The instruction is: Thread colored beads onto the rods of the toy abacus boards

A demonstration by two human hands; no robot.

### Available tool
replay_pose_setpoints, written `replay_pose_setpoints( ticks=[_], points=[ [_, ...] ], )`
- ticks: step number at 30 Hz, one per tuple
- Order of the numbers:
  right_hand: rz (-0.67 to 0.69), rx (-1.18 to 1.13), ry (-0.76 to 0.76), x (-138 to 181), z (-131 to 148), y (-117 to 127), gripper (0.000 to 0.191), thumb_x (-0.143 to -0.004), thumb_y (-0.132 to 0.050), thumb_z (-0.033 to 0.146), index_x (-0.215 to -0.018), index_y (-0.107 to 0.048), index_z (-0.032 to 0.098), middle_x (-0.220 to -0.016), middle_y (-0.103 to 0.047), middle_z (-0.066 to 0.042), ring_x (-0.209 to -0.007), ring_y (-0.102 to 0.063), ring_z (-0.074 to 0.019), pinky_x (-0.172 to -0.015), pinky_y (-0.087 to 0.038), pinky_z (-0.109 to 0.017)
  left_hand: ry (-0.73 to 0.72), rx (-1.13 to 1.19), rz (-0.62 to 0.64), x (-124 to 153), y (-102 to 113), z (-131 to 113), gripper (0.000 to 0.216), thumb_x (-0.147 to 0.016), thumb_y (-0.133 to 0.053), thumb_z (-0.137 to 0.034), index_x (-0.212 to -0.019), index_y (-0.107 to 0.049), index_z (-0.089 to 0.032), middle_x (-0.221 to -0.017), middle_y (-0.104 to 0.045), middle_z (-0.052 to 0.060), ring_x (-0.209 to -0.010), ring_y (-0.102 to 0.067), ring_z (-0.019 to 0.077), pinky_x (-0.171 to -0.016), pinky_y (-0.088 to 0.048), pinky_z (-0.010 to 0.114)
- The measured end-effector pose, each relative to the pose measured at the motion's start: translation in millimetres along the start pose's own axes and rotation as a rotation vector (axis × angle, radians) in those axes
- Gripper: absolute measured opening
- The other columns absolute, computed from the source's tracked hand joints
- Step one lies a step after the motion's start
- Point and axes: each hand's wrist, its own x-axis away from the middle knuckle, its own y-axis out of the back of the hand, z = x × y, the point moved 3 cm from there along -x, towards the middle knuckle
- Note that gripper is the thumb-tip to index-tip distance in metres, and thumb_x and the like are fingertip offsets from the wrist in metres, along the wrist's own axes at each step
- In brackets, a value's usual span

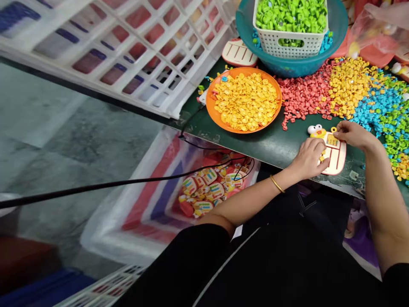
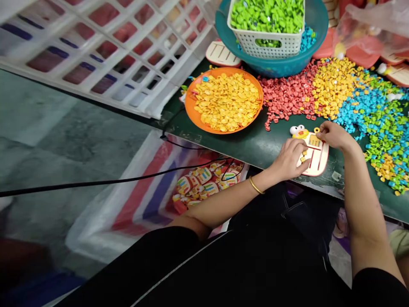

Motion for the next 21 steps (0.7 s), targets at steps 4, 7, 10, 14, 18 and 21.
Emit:
replay_pose_setpoints(
  ticks=[4, 7, 10, 14, 18, 21],
  points=[
    [-0.172, 0.105, 0.010, 4.9, 3.9, -3.6, 0.006, -0.069, -0.065, 0.023, -0.066, -0.062, 0.019, -0.059, -0.060, 0.002, -0.055, -0.048, -0.0111, -0.053, -0.035, -0.025, -0.022, -0.009, -0.012, 1.4, 0.6, 1.4, 0.024, -0.091, -0.055, -0.037, -0.104, -0.055, -0.017, -0.117, -0.058, 0.013, -0.112, -0.050, 0.0292, -0.097, -0.043, 0.044],
    [-0.201, 0.076, -0.026, 4.5, 8.3, -1.8, 0.005, -0.070, -0.064, 0.018, -0.074, -0.068, 0.018, -0.058, -0.060, 0.002, -0.052, -0.050, -0.0108, -0.050, -0.039, -0.024, -0.026, -0.005, -0.024, 2.4, 1.0, 3.8, 0.024, -0.090, -0.057, -0.036, -0.105, -0.054, -0.017, -0.117, -0.059, 0.013, -0.112, -0.049, 0.0291, -0.097, -0.044, 0.044],
    [-0.019, -0.029, -0.092, 0.9, 10.2, 2.6, 0.008, -0.071, -0.069, 0.018, -0.078, -0.072, 0.017, -0.061, -0.063, 0.000, -0.049, -0.054, -0.0113, -0.047, -0.046, -0.024, -0.043, 0.012, -0.023, 3.8, 1.8, 5.7, 0.024, -0.091, -0.057, -0.036, -0.105, -0.054, -0.018, -0.116, -0.059, 0.012, -0.112, -0.050, 0.0289, -0.098, -0.044, 0.045],
    [0.116, -0.045, -0.104, -0.8, 5.8, 8.8, 0.009, -0.068, -0.074, 0.017, -0.077, -0.074, 0.017, -0.063, -0.066, -0.001, -0.051, -0.060, -0.0139, -0.046, -0.051, -0.026, -0.086, 0.029, -0.025, 4.4, 4.0, 7.5, 0.023, -0.092, -0.055, -0.035, -0.107, -0.053, -0.018, -0.117, -0.058, 0.012, -0.112, -0.050, 0.0286, -0.099, -0.044, 0.045],
    [0.068, -0.077, 0.077, 1.5, -1.9, 8.2, 0.020, -0.071, -0.072, 0.023, -0.090, -0.077, 0.021, -0.072, -0.067, 0.000, -0.055, -0.059, -0.0125, -0.050, -0.051, -0.026, -0.077, 0.035, -0.011, 4.5, 5.9, 9.5, 0.022, -0.091, -0.058, -0.033, -0.107, -0.053, -0.019, -0.118, -0.059, 0.012, -0.112, -0.051, 0.0283, -0.098, -0.045, 0.046],
    [0.030, 0.036, 0.255, 4.7, -1.3, 4.6, 0.027, -0.073, -0.072, 0.026, -0.098, -0.079, 0.025, -0.086, -0.067, -0.002, -0.071, -0.059, -0.0148, -0.066, -0.052, -0.031, -0.068, 0.042, 0.008, 9.4, 9.4, 11.1, 0.022, -0.090, -0.059, -0.032, -0.107, -0.054, -0.019, -0.118, -0.059, 0.012, -0.112, -0.052, 0.0279, -0.099, -0.045, 0.046]
  ],
)
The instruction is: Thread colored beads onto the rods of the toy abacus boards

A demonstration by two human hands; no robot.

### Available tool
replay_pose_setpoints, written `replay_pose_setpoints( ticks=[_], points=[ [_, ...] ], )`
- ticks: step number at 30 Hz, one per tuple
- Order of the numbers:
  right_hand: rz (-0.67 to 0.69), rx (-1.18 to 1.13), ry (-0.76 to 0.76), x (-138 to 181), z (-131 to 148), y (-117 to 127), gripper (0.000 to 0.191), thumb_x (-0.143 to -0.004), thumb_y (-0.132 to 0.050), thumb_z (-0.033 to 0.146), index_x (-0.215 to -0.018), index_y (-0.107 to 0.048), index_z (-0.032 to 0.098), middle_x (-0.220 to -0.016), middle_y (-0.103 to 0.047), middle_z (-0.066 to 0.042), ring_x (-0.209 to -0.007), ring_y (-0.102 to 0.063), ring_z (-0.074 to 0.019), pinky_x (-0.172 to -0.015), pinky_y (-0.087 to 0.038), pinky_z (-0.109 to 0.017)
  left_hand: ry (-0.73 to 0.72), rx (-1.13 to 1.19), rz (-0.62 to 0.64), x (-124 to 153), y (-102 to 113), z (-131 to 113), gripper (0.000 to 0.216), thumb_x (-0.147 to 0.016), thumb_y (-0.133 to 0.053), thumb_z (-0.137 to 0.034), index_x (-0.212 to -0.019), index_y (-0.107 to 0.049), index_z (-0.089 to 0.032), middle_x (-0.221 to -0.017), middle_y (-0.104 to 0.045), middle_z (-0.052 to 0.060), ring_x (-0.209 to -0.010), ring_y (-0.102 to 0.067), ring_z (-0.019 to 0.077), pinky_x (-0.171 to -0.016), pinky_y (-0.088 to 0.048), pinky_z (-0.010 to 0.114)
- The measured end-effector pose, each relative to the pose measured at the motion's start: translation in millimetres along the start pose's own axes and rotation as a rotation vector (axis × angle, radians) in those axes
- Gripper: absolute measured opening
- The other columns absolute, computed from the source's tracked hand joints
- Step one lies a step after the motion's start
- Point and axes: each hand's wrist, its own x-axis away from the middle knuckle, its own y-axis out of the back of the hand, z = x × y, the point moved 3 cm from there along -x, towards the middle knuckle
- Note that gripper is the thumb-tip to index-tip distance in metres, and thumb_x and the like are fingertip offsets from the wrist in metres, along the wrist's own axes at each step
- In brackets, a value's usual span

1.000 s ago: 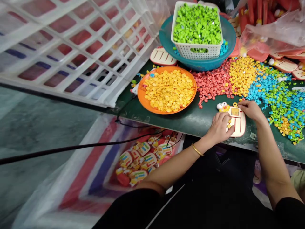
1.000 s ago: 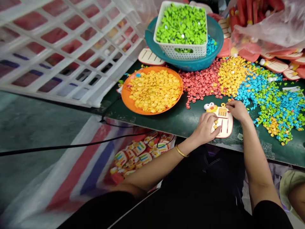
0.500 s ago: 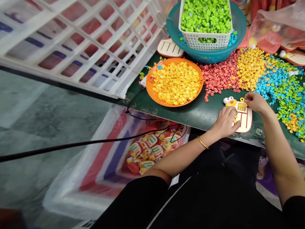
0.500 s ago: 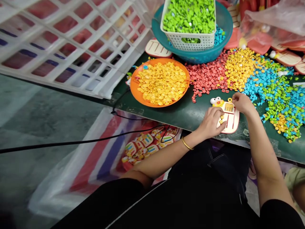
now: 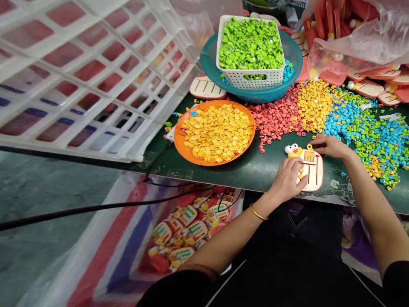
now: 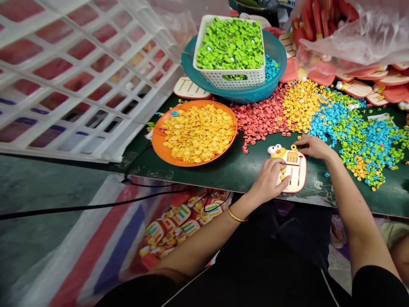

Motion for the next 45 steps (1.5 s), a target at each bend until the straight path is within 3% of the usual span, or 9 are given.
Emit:
replay_pose_setpoints(
  ticks=[4, 10, 15, 19, 24, 29, 32, 35, 45],
  points=[
    [0.009, 0.140, 0.104, 2.2, 5.6, -8.6, 0.028, -0.076, -0.072, 0.026, -0.103, -0.078, 0.026, -0.086, -0.067, -0.003, -0.085, -0.059, -0.0187, -0.081, -0.048, -0.034, -0.001, 0.008, -0.008, 10.7, 7.6, 3.1, 0.025, -0.090, -0.059, -0.032, -0.110, -0.053, -0.019, -0.118, -0.059, 0.012, -0.112, -0.053, 0.0274, -0.101, -0.045, 0.046],
    [-0.038, 0.066, 0.110, 8.7, 8.1, -18.7, 0.021, -0.082, -0.067, 0.029, -0.099, -0.078, 0.022, -0.093, -0.071, -0.004, -0.088, -0.062, -0.0181, -0.084, -0.047, -0.032, -0.032, 0.026, 0.021, 13.9, 11.8, 4.1, 0.024, -0.090, -0.059, -0.032, -0.110, -0.053, -0.020, -0.119, -0.059, 0.011, -0.114, -0.053, 0.0267, -0.102, -0.045, 0.045],
    [-0.035, 0.080, 0.004, 6.5, 11.5, -21.0, 0.024, -0.083, -0.068, 0.029, -0.103, -0.076, 0.020, -0.085, -0.070, -0.002, -0.075, -0.060, -0.0159, -0.074, -0.046, -0.030, -0.033, -0.027, -0.008, 21.9, 19.1, 4.0, 0.023, -0.093, -0.056, -0.032, -0.111, -0.054, -0.018, -0.119, -0.059, 0.012, -0.115, -0.052, 0.0271, -0.102, -0.045, 0.046],
    [-0.044, 0.065, 0.087, 3.7, 13.4, -19.0, 0.027, -0.081, -0.070, 0.029, -0.107, -0.076, 0.024, -0.090, -0.069, -0.003, -0.081, -0.060, -0.0174, -0.079, -0.046, -0.032, -0.015, -0.082, -0.055, 34.3, 27.6, 8.0, 0.022, -0.094, -0.055, -0.031, -0.111, -0.053, -0.018, -0.118, -0.059, 0.013, -0.114, -0.054, 0.0268, -0.100, -0.045, 0.047],
    [-0.191, 0.022, 0.109, 22.6, 16.9, -22.1, 0.014, -0.082, -0.068, 0.030, -0.086, -0.078, 0.023, -0.087, -0.067, -0.005, -0.083, -0.061, -0.0198, -0.080, -0.047, -0.035, 0.010, -0.089, -0.065, 34.9, 26.6, 9.6, 0.022, -0.093, -0.056, -0.031, -0.111, -0.054, -0.018, -0.118, -0.059, 0.012, -0.113, -0.054, 0.0269, -0.100, -0.045, 0.047],
    [-0.349, -0.251, -0.095, 53.7, 17.7, -37.0, 0.028, -0.084, -0.063, 0.045, -0.096, -0.071, 0.020, -0.077, -0.063, -0.001, -0.063, -0.054, -0.0149, -0.060, -0.044, -0.029, 0.011, -0.053, -0.047, 15.7, 11.2, 4.6, 0.023, -0.092, -0.057, -0.031, -0.112, -0.054, -0.019, -0.122, -0.058, 0.012, -0.117, -0.052, 0.0278, -0.102, -0.045, 0.047],
    [-0.532, -0.128, -0.156, 58.3, 17.9, -43.9, 0.024, -0.083, -0.062, 0.043, -0.082, -0.067, 0.019, -0.073, -0.057, -0.001, -0.064, -0.051, -0.0153, -0.063, -0.045, -0.030, -0.017, -0.037, -0.036, 4.7, 2.7, 1.9, 0.021, -0.092, -0.057, -0.030, -0.110, -0.053, -0.019, -0.121, -0.058, 0.013, -0.115, -0.053, 0.0276, -0.101, -0.046, 0.047],
    [-0.671, 0.073, -0.089, 58.8, 23.6, -47.3, 0.021, -0.087, -0.059, 0.036, -0.078, -0.069, 0.020, -0.083, -0.057, -0.004, -0.076, -0.055, -0.0184, -0.073, -0.048, -0.033, -0.039, -0.029, -0.053, -0.5, -1.4, 1.7, 0.021, -0.092, -0.058, -0.030, -0.107, -0.051, -0.018, -0.120, -0.058, 0.013, -0.115, -0.053, 0.0278, -0.101, -0.046, 0.047],
    [-0.631, 0.280, 0.072, 65.1, 24.9, -50.5, 0.028, -0.097, -0.047, 0.029, -0.099, -0.074, 0.023, -0.091, -0.059, -0.007, -0.086, -0.059, -0.0199, -0.077, -0.051, -0.033, 0.030, -0.035, -0.094, 1.6, -5.2, 2.7, 0.028, -0.086, -0.067, -0.038, -0.096, -0.048, -0.020, -0.122, -0.056, 0.013, -0.117, -0.052, 0.0285, -0.099, -0.046, 0.047]
  ],
)
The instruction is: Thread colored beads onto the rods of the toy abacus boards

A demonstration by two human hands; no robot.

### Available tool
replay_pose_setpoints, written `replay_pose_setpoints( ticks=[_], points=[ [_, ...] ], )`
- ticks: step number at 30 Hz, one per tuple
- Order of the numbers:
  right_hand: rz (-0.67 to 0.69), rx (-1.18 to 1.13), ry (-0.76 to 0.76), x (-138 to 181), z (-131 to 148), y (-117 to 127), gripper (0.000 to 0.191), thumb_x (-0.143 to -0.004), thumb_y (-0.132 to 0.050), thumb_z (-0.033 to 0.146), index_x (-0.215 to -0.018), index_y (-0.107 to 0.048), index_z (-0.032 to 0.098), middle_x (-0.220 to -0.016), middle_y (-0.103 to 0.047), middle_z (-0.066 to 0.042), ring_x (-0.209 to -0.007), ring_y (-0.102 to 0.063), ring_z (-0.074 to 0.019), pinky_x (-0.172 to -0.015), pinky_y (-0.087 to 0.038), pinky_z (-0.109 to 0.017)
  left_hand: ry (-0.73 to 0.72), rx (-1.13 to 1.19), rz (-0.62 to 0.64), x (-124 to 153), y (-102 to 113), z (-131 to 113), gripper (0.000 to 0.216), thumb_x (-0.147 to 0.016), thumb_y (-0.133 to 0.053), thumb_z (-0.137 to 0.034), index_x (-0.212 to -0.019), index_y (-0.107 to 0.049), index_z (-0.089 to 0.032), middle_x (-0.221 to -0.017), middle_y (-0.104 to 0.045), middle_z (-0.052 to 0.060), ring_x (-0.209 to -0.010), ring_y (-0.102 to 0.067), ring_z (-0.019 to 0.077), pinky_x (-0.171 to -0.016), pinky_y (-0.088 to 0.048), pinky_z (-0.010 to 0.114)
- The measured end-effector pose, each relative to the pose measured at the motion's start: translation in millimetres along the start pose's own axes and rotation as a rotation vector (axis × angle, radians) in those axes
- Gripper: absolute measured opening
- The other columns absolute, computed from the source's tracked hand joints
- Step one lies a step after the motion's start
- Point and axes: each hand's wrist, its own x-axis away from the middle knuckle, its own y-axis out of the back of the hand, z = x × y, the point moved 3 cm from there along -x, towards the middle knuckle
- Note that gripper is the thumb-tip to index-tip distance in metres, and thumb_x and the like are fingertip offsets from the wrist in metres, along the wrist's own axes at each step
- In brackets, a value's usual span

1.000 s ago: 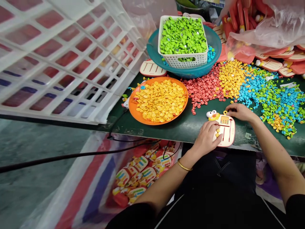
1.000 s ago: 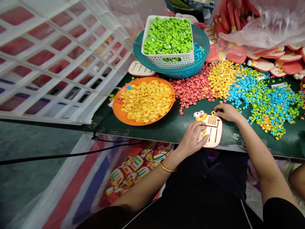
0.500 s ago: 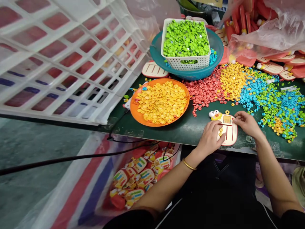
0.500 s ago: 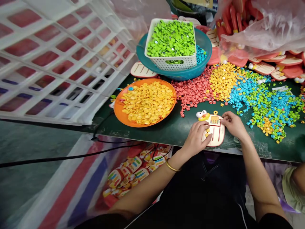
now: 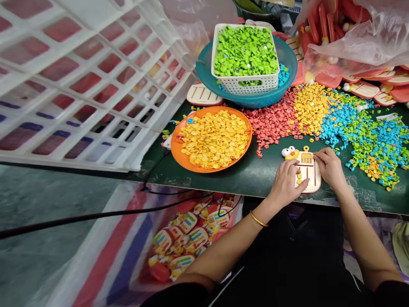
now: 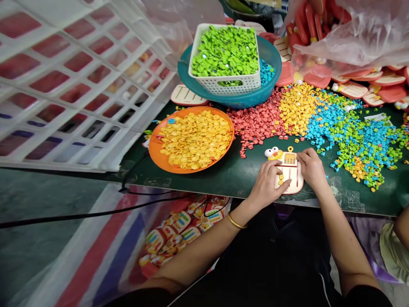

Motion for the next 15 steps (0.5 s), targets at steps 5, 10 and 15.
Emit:
replay_pose_setpoints(
  ticks=[5, 10, 15],
  points=[
    [0.002, 0.026, 0.110, 1.6, -6.4, 2.2, 0.030, -0.098, -0.046, 0.030, -0.110, -0.073, 0.025, -0.096, -0.061, -0.008, -0.088, -0.059, -0.0206, -0.078, -0.053, -0.035, -0.016, 0.007, 0.032, -2.2, 1.5, -1.7, 0.026, -0.087, -0.066, -0.036, -0.095, -0.048, -0.020, -0.122, -0.057, 0.012, -0.115, -0.053, 0.0281, -0.097, -0.046, 0.045],
    [0.058, 0.079, 0.154, -3.1, 0.5, 9.4, 0.028, -0.098, -0.049, 0.031, -0.104, -0.075, 0.022, -0.101, -0.064, -0.011, -0.093, -0.060, -0.0226, -0.083, -0.054, -0.038, 0.014, 0.017, 0.054, -4.4, 2.1, -2.1, 0.023, -0.086, -0.067, -0.034, -0.094, -0.049, -0.021, -0.123, -0.058, 0.012, -0.117, -0.053, 0.0283, -0.098, -0.045, 0.046],
    [0.026, 0.028, 0.046, -8.9, 4.5, 9.6, 0.024, -0.095, -0.052, 0.031, -0.096, -0.075, 0.022, -0.097, -0.065, -0.009, -0.089, -0.062, -0.0219, -0.082, -0.054, -0.037, 0.009, 0.037, 0.036, -4.0, 1.4, -1.5, 0.024, -0.086, -0.068, -0.034, -0.093, -0.049, -0.021, -0.123, -0.058, 0.012, -0.118, -0.053, 0.0281, -0.099, -0.045, 0.046]
  ],
)
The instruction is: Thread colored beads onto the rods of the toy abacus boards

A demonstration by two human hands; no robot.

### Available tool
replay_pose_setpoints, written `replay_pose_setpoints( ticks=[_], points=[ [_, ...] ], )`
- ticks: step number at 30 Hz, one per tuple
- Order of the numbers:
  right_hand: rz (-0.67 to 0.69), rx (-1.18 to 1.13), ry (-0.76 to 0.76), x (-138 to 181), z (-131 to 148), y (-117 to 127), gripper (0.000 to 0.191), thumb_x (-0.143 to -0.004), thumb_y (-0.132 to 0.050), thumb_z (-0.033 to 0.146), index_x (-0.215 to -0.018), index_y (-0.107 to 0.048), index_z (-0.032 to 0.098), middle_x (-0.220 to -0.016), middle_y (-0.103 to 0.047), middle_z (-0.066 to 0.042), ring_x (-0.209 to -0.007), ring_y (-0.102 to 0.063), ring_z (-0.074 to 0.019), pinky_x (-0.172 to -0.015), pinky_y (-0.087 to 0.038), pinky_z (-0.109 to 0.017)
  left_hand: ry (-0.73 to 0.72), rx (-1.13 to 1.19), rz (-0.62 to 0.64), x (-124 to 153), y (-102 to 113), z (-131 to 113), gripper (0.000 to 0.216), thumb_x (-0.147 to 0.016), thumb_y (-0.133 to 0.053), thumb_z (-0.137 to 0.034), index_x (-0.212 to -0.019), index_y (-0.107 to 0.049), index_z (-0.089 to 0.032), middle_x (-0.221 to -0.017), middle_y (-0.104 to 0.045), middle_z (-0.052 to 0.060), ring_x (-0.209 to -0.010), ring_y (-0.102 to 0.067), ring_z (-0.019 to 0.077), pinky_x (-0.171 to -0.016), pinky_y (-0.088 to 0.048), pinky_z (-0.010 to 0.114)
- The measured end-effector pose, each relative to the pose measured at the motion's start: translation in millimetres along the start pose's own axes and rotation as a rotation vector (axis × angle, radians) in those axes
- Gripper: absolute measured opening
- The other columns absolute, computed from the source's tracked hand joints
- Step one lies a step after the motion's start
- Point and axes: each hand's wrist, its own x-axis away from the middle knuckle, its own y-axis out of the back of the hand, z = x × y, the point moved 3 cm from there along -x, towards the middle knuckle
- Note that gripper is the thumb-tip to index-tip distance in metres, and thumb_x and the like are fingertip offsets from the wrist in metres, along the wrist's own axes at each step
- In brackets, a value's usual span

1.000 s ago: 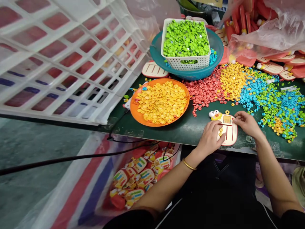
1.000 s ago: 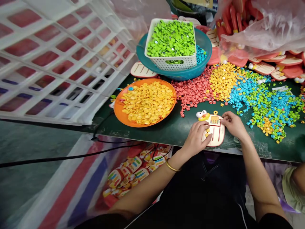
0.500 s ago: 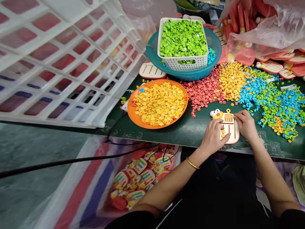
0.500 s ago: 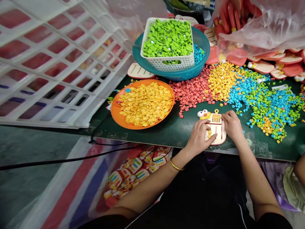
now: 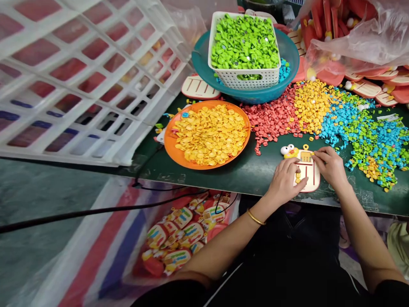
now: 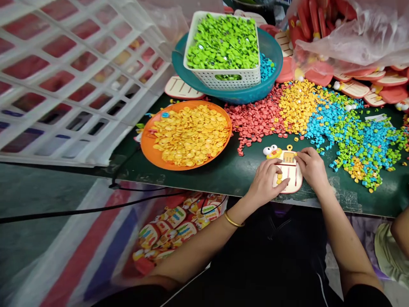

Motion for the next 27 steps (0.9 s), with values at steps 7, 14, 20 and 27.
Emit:
replay_pose_setpoints(
  ticks=[7, 14, 20, 27],
  points=[
    [0.027, -0.090, -0.157, -6.1, 4.4, -1.7, 0.019, -0.087, -0.057, 0.025, -0.089, -0.076, 0.022, -0.093, -0.067, -0.007, -0.083, -0.063, -0.0205, -0.073, -0.052, -0.034, 0.022, 0.028, -0.013, 1.9, 0.5, 0.1, 0.027, -0.085, -0.069, -0.038, -0.092, -0.049, -0.021, -0.124, -0.057, 0.013, -0.120, -0.053, 0.0286, -0.100, -0.045, 0.047],
    [0.031, 0.027, -0.116, -6.0, 6.7, -1.2, 0.026, -0.090, -0.052, 0.024, -0.083, -0.076, 0.022, -0.090, -0.066, -0.009, -0.087, -0.061, -0.0227, -0.079, -0.051, -0.037, 0.025, 0.028, -0.001, 1.6, -0.2, 0.4, 0.026, -0.087, -0.068, -0.039, -0.092, -0.051, -0.021, -0.125, -0.057, 0.012, -0.121, -0.052, 0.0292, -0.102, -0.044, 0.048],
    [-0.025, 0.019, -0.171, -8.4, 7.1, -7.7, 0.018, -0.087, -0.056, 0.023, -0.078, -0.072, 0.020, -0.085, -0.063, -0.007, -0.082, -0.059, -0.0216, -0.079, -0.050, -0.036, 0.030, 0.010, -0.001, 0.7, 0.9, -2.6, 0.026, -0.087, -0.067, -0.040, -0.093, -0.050, -0.020, -0.127, -0.057, 0.013, -0.121, -0.051, 0.0292, -0.101, -0.045, 0.047],
    [0.018, -0.085, -0.153, 9.1, 9.7, 0.0, 0.014, -0.086, -0.059, 0.025, -0.077, -0.070, 0.023, -0.084, -0.065, -0.005, -0.080, -0.063, -0.0205, -0.075, -0.051, -0.035, 0.021, 0.015, -0.005, 0.5, 0.4, -1.7, 0.027, -0.086, -0.069, -0.039, -0.092, -0.049, -0.021, -0.127, -0.057, 0.013, -0.121, -0.052, 0.0294, -0.100, -0.047, 0.048]
  ],
)
